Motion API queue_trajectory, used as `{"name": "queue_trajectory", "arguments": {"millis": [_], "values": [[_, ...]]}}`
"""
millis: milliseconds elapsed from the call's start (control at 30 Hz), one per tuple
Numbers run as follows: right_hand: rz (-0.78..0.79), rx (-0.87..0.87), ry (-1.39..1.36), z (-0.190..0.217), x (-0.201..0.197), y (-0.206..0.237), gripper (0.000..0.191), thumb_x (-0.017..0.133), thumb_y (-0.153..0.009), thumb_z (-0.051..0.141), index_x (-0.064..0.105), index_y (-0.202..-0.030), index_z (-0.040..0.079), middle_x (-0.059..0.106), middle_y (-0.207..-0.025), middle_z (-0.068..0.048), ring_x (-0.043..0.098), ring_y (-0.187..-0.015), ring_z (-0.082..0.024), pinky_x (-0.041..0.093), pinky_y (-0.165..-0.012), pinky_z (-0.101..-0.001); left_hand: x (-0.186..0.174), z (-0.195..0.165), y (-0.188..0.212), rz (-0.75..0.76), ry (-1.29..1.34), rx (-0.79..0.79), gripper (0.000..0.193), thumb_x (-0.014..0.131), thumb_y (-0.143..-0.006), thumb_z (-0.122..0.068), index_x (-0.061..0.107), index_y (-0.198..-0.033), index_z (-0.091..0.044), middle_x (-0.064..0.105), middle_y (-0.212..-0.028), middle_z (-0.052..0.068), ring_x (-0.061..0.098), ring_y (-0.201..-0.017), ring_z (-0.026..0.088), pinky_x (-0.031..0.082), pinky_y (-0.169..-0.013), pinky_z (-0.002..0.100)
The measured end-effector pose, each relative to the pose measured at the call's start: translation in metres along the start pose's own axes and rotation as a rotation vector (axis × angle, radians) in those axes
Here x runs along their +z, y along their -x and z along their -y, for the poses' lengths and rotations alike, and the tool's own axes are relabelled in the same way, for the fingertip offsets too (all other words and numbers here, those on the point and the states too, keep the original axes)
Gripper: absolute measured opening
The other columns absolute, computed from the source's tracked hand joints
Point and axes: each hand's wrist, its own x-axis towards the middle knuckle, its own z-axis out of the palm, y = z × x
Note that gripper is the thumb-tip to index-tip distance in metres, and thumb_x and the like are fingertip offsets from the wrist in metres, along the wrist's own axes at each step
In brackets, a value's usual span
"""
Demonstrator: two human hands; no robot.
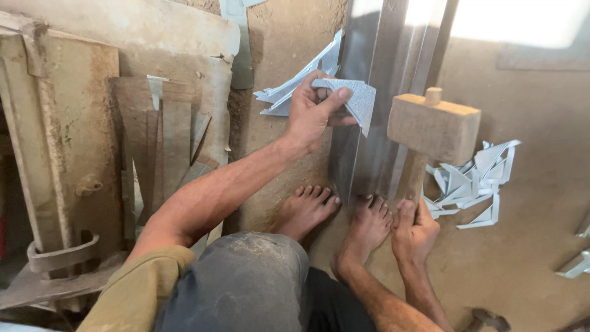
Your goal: The person sits on the floor and bends small flat metal pieces by hand over the edge of a heavy metal angle, striking them with a wooden mallet to fold each piece, then sets the folded piece aside and picks up the next one.
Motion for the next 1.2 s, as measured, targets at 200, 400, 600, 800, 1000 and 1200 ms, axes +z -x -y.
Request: {"name": "queue_trajectory", "arguments": {"millis": [200, 400, 600, 800, 1000, 1200], "values": [[-0.104, -0.343, -0.653, 0.029, -0.020, -0.002, 0.033, 0.065, -0.102, 0.035, 0.054, -0.095, 0.005, 0.055, -0.073, -0.001, 0.048, -0.055, -0.009, 0.043, -0.049, -0.0228, 0.000, 0.005, -0.002, -0.004, 0.015, -0.006, 0.020, 0.072, -0.096, -0.005, 0.056, -0.108, -0.005, 0.074, -0.088, 0.007, 0.076, -0.084, 0.020, 0.070, -0.069, 0.044], [-0.018, -0.364, 0.189, 0.019, -0.001, -0.021, 0.033, 0.054, -0.115, 0.029, 0.053, -0.095, 0.003, 0.049, -0.069, -0.010, 0.046, -0.063, -0.017, 0.039, -0.054, -0.0312, -0.001, 0.004, -0.002, -0.014, 0.012, -0.026, 0.020, 0.071, -0.095, -0.005, 0.057, -0.109, -0.004, 0.075, -0.088, 0.008, 0.076, -0.082, 0.020, 0.070, -0.067, 0.043], [-0.082, -0.290, -0.695, 0.004, 0.005, -0.008, 0.044, 0.058, -0.105, 0.047, 0.052, -0.096, 0.005, 0.051, -0.069, -0.002, 0.047, -0.053, -0.010, 0.039, -0.046, -0.0255, -0.001, 0.002, -0.005, 0.006, 0.032, -0.044, 0.020, 0.073, -0.095, -0.005, 0.058, -0.110, -0.004, 0.075, -0.087, 0.008, 0.076, -0.082, 0.020, 0.068, -0.067, 0.043], [0.009, -0.083, -0.259, -0.002, 0.007, -0.017, 0.040, 0.054, -0.109, 0.040, 0.051, -0.088, 0.005, 0.046, -0.067, -0.007, 0.042, -0.053, -0.018, 0.037, -0.044, -0.0322, -0.006, 0.004, -0.007, 0.030, 0.044, -0.056, 0.021, 0.072, -0.096, -0.006, 0.058, -0.112, -0.004, 0.076, -0.089, 0.008, 0.076, -0.083, 0.020, 0.069, -0.069, 0.044], [-0.092, -0.690, 0.007, -0.001, 0.010, -0.029, 0.045, 0.038, -0.118, 0.049, 0.047, -0.091, 0.014, 0.054, -0.075, -0.006, 0.051, -0.063, -0.023, 0.041, -0.059, -0.0360, -0.008, 0.006, -0.013, 0.030, 0.079, -0.110, 0.025, 0.072, -0.095, -0.005, 0.056, -0.114, -0.005, 0.075, -0.088, 0.008, 0.076, -0.083, 0.020, 0.069, -0.069, 0.045], [-0.027, 0.174, -0.522, -0.021, 0.011, -0.020, 0.050, 0.050, -0.109, 0.053, 0.051, -0.091, 0.006, 0.048, -0.064, -0.005, 0.044, -0.050, -0.018, 0.035, -0.042, -0.0322, -0.016, 0.001, -0.018, 0.070, -0.037, -0.106, 0.028, 0.080, -0.090, -0.010, 0.061, -0.110, -0.005, 0.076, -0.094, 0.008, 0.075, -0.085, 0.019, 0.067, -0.072, 0.043]]}}
